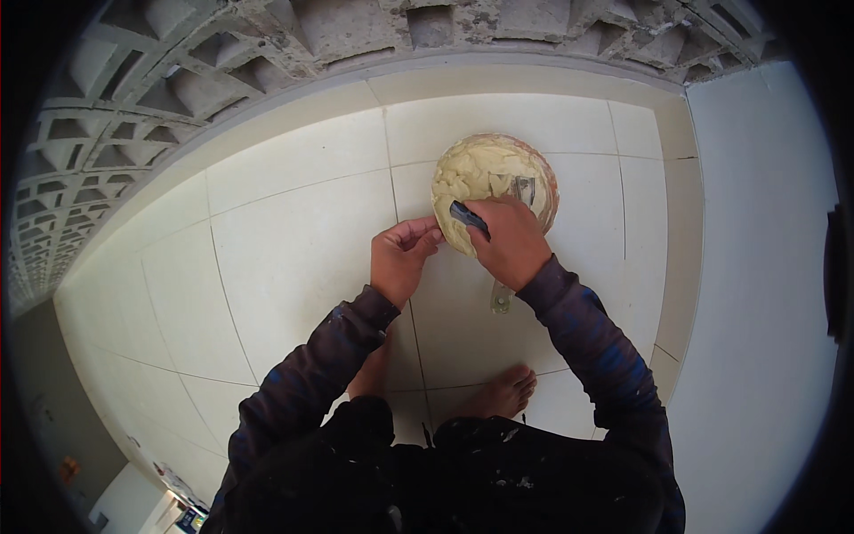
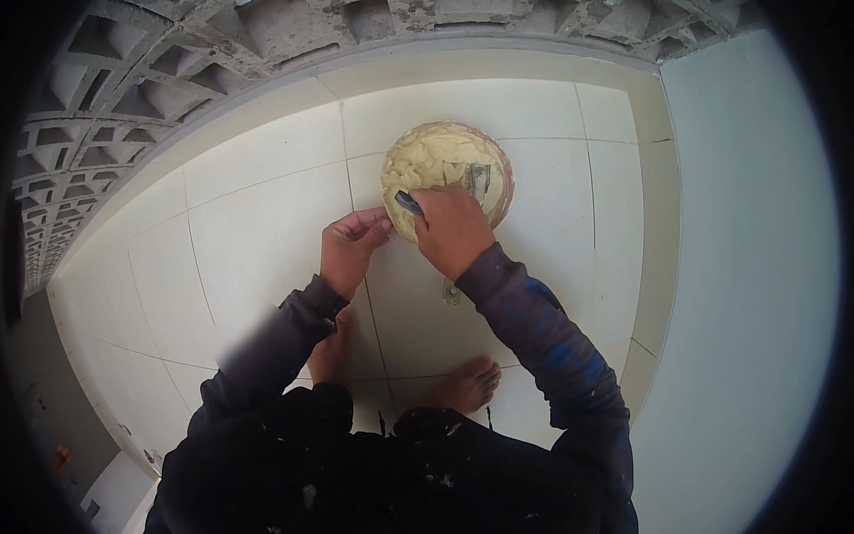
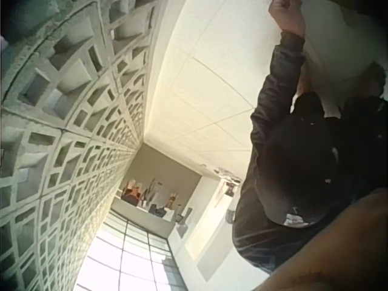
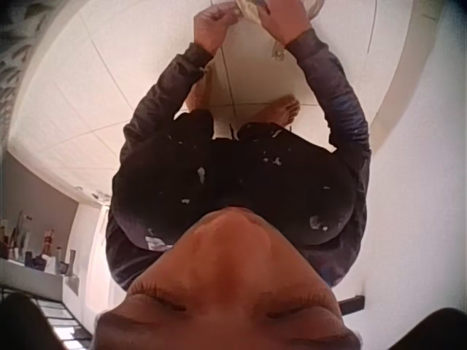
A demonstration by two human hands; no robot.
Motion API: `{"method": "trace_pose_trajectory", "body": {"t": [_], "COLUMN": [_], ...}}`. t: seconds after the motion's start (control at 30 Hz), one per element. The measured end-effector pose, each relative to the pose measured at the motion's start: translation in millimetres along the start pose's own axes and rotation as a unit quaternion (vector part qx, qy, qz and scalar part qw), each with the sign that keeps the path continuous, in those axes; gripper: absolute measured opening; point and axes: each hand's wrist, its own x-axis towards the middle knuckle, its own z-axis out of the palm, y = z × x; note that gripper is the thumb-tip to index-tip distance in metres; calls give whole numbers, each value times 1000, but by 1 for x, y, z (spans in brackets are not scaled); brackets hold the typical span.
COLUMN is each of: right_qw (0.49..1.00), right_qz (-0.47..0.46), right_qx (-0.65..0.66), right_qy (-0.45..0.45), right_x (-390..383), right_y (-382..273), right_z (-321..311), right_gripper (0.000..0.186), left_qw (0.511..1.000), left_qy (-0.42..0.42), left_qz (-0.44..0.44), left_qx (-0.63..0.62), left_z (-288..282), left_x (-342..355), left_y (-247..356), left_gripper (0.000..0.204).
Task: The person applies grout to the gaps between floor tiles using a small tool and by hand, repeatedly taking material from a bowl and smoothing it into the seams.
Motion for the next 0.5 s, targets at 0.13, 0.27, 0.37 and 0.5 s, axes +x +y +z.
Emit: {"method": "trace_pose_trajectory", "body": {"t": [0.13,0.27,0.37,0.5], "right_qw": [998,985,924,866], "right_qz": [9,77,160,169], "right_qx": [45,88,321,469], "right_qy": [-52,-129,-136,-40], "right_x": [5,10,-5,-32], "right_y": [4,15,36,31], "right_z": [1,-12,-20,-41], "right_gripper": [28,28,23,24], "left_qw": [1000,998,997,999], "left_qy": [-16,-45,-65,7], "left_qz": [-9,-25,-29,10], "left_qx": [-1,-39,-32,33], "left_z": [-8,-4,0,-32], "left_x": [-1,1,5,-12], "left_y": [-1,5,4,-2], "left_gripper": [27,27,32,35]}}
